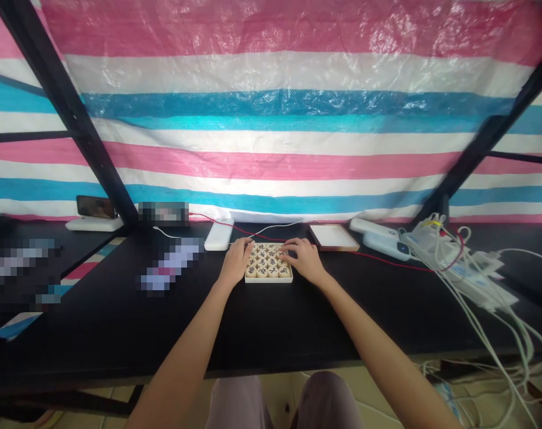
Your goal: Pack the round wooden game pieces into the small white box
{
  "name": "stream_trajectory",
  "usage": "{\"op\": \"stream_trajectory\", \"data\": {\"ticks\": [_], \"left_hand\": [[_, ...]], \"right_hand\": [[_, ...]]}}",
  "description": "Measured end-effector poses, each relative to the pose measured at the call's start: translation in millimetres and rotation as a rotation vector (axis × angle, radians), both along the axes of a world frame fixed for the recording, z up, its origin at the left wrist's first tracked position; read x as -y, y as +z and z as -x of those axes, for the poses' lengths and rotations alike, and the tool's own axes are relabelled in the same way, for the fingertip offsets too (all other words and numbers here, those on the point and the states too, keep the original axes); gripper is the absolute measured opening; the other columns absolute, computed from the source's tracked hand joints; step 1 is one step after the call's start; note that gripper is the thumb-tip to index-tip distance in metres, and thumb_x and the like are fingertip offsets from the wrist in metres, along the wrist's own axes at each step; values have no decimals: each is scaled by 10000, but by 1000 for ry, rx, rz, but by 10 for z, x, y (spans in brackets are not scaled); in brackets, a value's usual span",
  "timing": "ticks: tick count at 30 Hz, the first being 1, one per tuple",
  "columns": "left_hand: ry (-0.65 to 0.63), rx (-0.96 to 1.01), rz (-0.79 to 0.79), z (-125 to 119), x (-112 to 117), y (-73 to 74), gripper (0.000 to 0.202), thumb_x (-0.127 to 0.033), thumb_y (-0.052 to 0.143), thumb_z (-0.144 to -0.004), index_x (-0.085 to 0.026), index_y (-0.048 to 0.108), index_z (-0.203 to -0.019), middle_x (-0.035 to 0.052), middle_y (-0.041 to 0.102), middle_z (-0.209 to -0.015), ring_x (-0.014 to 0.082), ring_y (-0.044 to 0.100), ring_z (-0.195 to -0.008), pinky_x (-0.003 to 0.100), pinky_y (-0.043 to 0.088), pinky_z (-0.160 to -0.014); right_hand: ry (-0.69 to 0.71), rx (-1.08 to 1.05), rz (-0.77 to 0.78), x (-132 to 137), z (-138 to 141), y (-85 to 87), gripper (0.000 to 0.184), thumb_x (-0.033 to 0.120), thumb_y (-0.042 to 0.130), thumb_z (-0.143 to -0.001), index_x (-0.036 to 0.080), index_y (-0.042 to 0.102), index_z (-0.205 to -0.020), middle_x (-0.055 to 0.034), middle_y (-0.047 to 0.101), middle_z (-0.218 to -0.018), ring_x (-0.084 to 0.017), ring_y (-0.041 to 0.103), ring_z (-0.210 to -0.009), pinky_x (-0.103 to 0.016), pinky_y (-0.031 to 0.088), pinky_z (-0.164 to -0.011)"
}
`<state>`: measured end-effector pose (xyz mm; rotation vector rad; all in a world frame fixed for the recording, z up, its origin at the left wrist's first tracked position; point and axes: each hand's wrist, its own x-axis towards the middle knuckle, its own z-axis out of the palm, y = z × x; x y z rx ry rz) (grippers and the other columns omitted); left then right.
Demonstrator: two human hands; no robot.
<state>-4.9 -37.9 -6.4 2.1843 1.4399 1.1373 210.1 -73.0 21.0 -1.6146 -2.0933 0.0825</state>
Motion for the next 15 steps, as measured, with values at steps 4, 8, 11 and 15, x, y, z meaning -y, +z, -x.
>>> {"op": "stream_trajectory", "data": {"ticks": [4, 8, 11, 15], "left_hand": [[20, -26, -4, 2, -9, 2, 399, -453, 258, -921, -177, 526, -1025, 78, 577, -1026, 216, 512, -1005, 371, 386, -905], [12, -54, -10, 3, -12, 11, 417, -452, 237, -923, -174, 538, -999, 82, 584, -994, 222, 515, -988, 370, 388, -893], [7, -62, -6, 3, -11, 24, 420, -446, 232, -924, -174, 543, -996, 83, 589, -986, 225, 514, -984, 368, 389, -885], [13, -82, 7, -3, -21, 27, 424, -447, 233, -922, -179, 550, -1006, 80, 592, -981, 225, 521, -959, 368, 392, -872]], "right_hand": [[1, -85, 28, -5, -2, -21, 181, 384, 534, -824, 262, 637, -910, -19, 602, -1074, -202, 466, -999, -322, 302, -773], [24, -194, 42, -3, 28, -18, 140, 335, 565, -800, 230, 608, -881, -1, 649, -901, -169, 529, -887, -332, 298, -813], [16, -340, -20, -36, -50, 8, 152, 335, 581, -778, 223, 615, -874, 7, 661, -893, -148, 559, -819, -315, 344, -809], [-74, -693, 2, -127, -409, 35, 232, 341, 582, -750, 171, 641, -896, -31, 680, -834, -142, 598, -750, -266, 437, -715]]}}
